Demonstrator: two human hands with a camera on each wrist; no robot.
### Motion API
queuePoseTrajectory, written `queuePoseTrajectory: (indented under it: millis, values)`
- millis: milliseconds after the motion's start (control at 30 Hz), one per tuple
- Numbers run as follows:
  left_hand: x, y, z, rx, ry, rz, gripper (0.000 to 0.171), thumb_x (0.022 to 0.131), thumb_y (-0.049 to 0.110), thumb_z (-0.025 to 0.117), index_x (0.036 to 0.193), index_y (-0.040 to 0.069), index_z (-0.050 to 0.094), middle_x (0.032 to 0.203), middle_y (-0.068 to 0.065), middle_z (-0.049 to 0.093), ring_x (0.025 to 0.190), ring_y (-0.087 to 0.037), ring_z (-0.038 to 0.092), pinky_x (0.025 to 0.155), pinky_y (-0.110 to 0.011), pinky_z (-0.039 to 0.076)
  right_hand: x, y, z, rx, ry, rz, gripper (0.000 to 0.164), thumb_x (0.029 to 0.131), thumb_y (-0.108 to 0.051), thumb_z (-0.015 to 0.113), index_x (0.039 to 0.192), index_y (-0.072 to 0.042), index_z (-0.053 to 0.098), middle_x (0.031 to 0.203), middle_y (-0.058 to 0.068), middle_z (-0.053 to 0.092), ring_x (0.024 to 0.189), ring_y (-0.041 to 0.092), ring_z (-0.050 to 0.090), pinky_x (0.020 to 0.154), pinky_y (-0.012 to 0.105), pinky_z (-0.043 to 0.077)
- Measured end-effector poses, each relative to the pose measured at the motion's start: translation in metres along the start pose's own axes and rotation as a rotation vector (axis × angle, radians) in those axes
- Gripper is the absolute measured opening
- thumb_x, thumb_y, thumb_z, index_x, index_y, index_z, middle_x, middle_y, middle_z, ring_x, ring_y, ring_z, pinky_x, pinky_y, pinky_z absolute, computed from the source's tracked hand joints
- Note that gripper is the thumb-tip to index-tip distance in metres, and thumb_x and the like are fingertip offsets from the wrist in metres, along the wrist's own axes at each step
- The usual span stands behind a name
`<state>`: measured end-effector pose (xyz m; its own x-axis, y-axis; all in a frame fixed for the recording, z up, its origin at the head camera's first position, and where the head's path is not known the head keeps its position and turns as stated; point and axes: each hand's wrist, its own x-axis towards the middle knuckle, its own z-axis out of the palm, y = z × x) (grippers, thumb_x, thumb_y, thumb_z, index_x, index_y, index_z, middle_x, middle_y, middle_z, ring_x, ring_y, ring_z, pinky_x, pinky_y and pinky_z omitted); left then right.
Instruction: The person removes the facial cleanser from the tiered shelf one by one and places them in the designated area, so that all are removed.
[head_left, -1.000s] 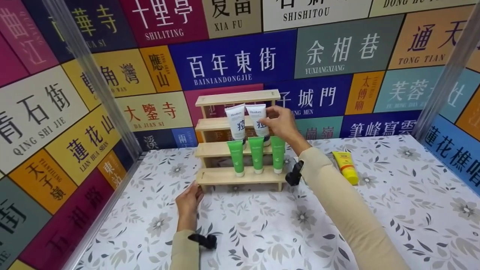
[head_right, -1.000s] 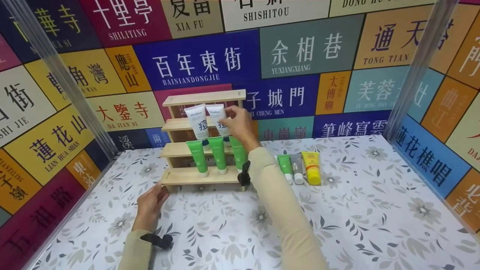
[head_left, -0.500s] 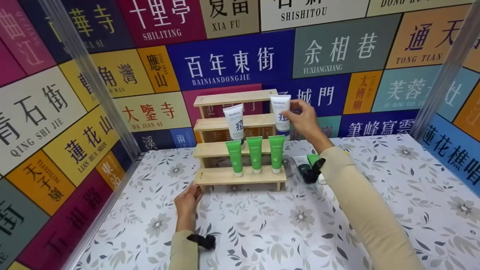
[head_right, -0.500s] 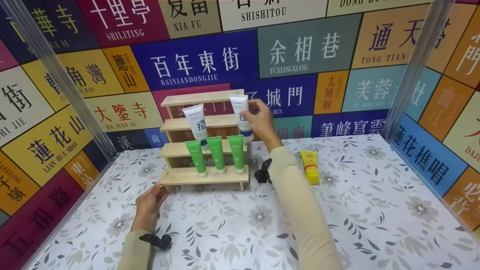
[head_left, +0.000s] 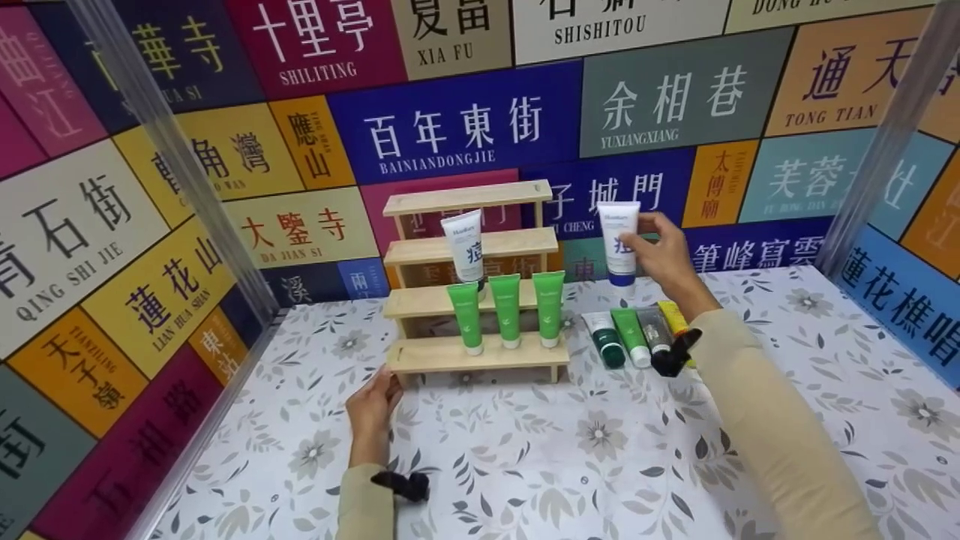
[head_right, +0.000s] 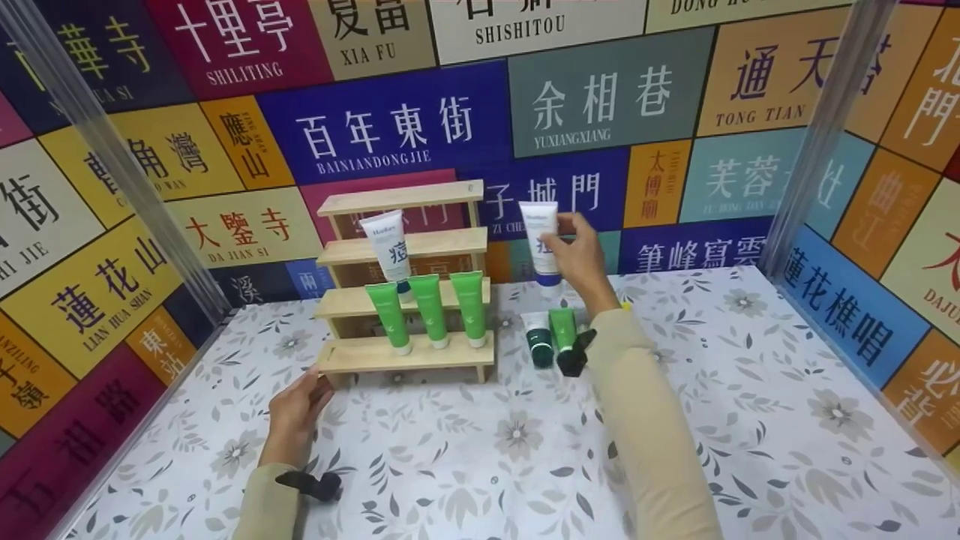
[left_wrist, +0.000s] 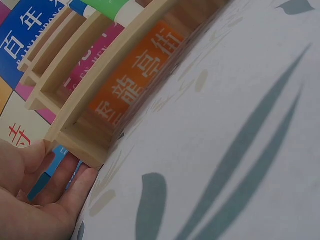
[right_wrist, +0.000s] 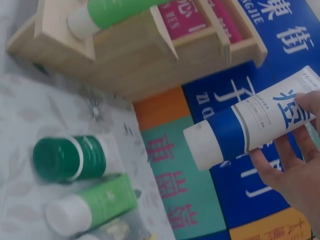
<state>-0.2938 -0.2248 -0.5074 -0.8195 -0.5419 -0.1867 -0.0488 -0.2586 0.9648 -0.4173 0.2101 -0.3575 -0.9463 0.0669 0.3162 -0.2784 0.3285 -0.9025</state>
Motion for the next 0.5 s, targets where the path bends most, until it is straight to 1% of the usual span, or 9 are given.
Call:
queuePoseTrajectory:
  millis: [100,200,300,400,500]
  values:
    - [0.001,-0.001,0.0,-0.008,-0.005,0.017,0.039,0.101,0.02,0.062,0.132,-0.003,0.06,0.119,-0.025,0.07,0.1,-0.022,0.072,0.089,-0.03,0.06,-0.002,0.012,-0.013,0.0,-0.005,0.044,0.049,0.101,-0.031,0.061,0.141,-0.007,0.048,0.136,0.013,0.052,0.109,0.018,0.055,0.083,0.027,0.056]
    - [0.001,-0.002,0.0,-0.005,0.0,0.03,0.037,0.102,0.016,0.059,0.132,-0.005,0.059,0.118,-0.026,0.07,0.099,-0.022,0.072,0.086,-0.029,0.061,-0.005,0.024,-0.026,0.002,-0.022,0.082,0.052,0.102,-0.033,0.057,0.146,-0.009,0.043,0.142,0.015,0.047,0.113,0.019,0.054,0.091,0.032,0.058]
    - [0.001,-0.002,0.001,0.0,0.005,0.02,0.037,0.102,0.016,0.059,0.132,-0.005,0.06,0.12,-0.026,0.069,0.1,-0.022,0.072,0.088,-0.03,0.061,-0.01,0.035,-0.038,0.006,-0.028,0.114,0.055,0.104,-0.034,0.055,0.149,-0.007,0.039,0.146,0.018,0.043,0.121,0.025,0.051,0.102,0.042,0.054]
    - [0.0,-0.001,0.002,-0.001,0.011,0.0,0.037,0.102,0.017,0.06,0.132,-0.005,0.06,0.12,-0.026,0.069,0.102,-0.023,0.071,0.091,-0.032,0.06,-0.014,0.044,-0.048,-0.006,-0.026,0.167,0.059,0.104,-0.037,0.052,0.152,-0.009,0.034,0.151,0.02,0.04,0.131,0.033,0.046,0.109,0.051,0.048]
    - [0.0,0.0,0.002,-0.001,0.012,-0.015,0.036,0.102,0.016,0.06,0.132,-0.003,0.061,0.12,-0.025,0.07,0.102,-0.023,0.072,0.09,-0.031,0.06,-0.014,0.052,-0.058,-0.004,-0.014,0.224,0.062,0.104,-0.04,0.052,0.155,-0.012,0.031,0.155,0.021,0.036,0.139,0.037,0.04,0.112,0.054,0.045]
